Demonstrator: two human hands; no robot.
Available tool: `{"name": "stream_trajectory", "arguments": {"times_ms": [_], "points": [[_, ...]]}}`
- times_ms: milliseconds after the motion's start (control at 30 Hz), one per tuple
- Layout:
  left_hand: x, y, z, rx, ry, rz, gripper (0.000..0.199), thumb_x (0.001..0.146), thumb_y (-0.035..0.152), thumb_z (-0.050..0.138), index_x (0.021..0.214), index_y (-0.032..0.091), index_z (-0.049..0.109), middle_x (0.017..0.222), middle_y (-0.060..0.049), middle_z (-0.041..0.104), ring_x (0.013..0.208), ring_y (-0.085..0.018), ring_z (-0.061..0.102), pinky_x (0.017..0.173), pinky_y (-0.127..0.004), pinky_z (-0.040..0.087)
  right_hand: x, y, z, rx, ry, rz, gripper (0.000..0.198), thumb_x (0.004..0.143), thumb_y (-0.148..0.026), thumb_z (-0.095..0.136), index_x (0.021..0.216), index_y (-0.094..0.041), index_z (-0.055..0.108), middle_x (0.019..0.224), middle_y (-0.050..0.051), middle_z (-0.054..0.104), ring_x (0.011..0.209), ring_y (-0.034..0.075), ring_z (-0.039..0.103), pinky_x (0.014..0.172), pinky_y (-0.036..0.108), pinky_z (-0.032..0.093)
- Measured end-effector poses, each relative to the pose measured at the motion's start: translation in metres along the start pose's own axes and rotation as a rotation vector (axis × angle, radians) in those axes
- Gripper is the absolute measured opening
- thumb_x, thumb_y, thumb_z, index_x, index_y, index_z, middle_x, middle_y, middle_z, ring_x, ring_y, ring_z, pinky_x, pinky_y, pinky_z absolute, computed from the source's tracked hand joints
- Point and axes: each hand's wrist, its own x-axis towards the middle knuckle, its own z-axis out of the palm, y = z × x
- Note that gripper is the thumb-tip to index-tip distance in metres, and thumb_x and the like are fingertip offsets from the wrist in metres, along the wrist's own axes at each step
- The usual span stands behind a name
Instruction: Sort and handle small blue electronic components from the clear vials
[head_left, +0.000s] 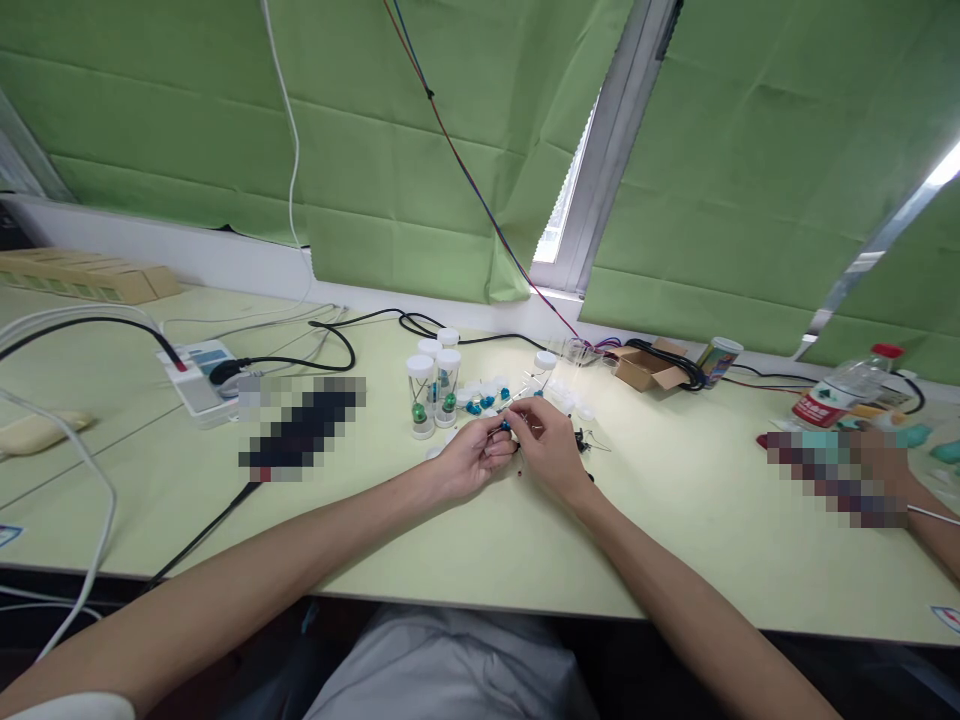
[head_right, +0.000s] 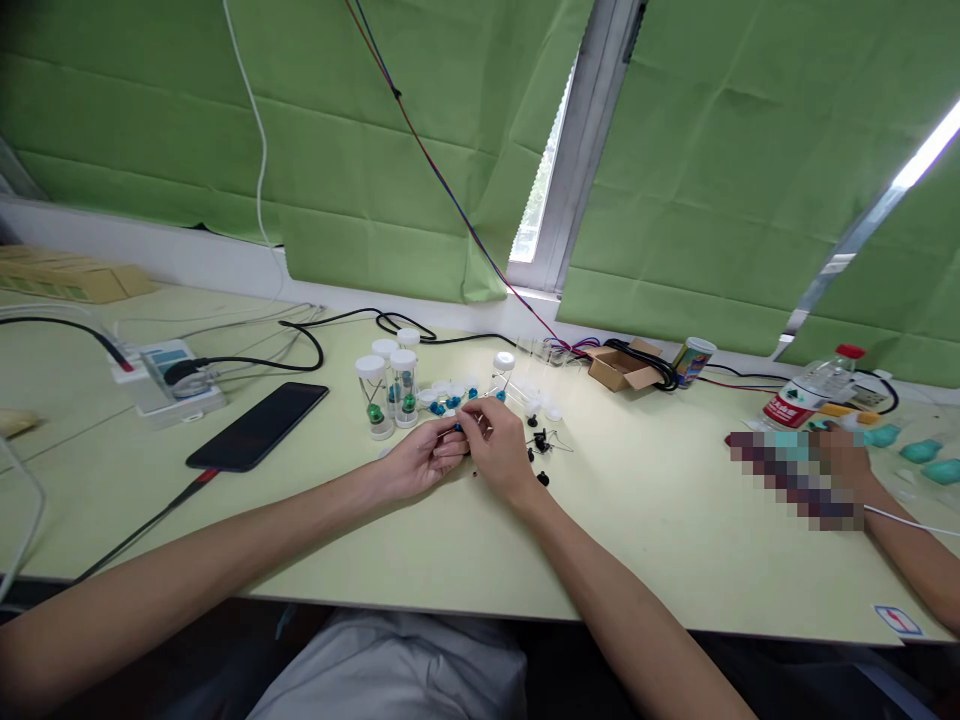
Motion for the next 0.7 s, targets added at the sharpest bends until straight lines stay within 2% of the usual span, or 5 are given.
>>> {"name": "stream_trajectory", "arguments": {"times_ms": [133,267,433,567,700], "points": [[-0.0007,0.0002,0.001,0.023,0.0,-0.004,0.028,0.098,0.019,0.045,0.07,0.016,0.043,0.053,0.008,0.027,0.034,-0.002,0.028,0.029,-0.013,0.018,0.0005,-0.0008,-0.0015,-0.001,0.048,-0.014,0.018,0.09,-0.03,0.06,0.103,-0.019,0.065,0.09,0.004,0.064,0.066,0.013,0.058,0.06,0.027,0.048],[-0.0004,-0.0001,0.0002,0.039,0.008,0.018,0.033,0.098,0.022,0.046,0.067,0.017,0.039,0.053,0.008,0.026,0.035,-0.002,0.027,0.029,-0.014,0.018,0.0008,0.0006,-0.0024,0.06,0.057,-0.035,0.023,0.091,-0.029,0.058,0.111,-0.02,0.064,0.096,0.005,0.063,0.065,0.012,0.057,0.058,0.026,0.048],[-0.0002,-0.0006,0.0004,0.075,0.019,0.078,0.022,0.096,0.017,0.048,0.074,0.016,0.045,0.053,0.009,0.025,0.035,-0.002,0.025,0.03,-0.014,0.016,0.0005,0.0007,-0.0033,0.1,0.003,-0.043,0.029,0.09,-0.028,0.059,0.118,-0.021,0.064,0.101,0.007,0.064,0.065,0.012,0.055,0.059,0.027,0.05],[0.0,-0.0008,0.0005,0.088,0.04,0.086,0.022,0.096,0.018,0.047,0.075,0.016,0.045,0.052,0.009,0.024,0.035,-0.003,0.024,0.03,-0.015,0.015,0.001,-0.0014,-0.0038,0.081,0.016,-0.052,0.021,0.092,-0.025,0.055,0.106,-0.019,0.069,0.092,0.007,0.067,0.074,0.016,0.06,0.063,0.028,0.05],[0.0006,-0.001,-0.0005,0.107,0.04,0.094,0.025,0.097,0.021,0.046,0.073,0.016,0.044,0.053,0.009,0.024,0.036,-0.003,0.024,0.031,-0.015,0.014,0.0021,-0.0038,-0.0046,0.085,0.041,-0.019,0.022,0.094,-0.03,0.052,0.09,-0.017,0.07,0.076,0.005,0.066,0.066,0.015,0.059,0.059,0.028,0.047]]}}
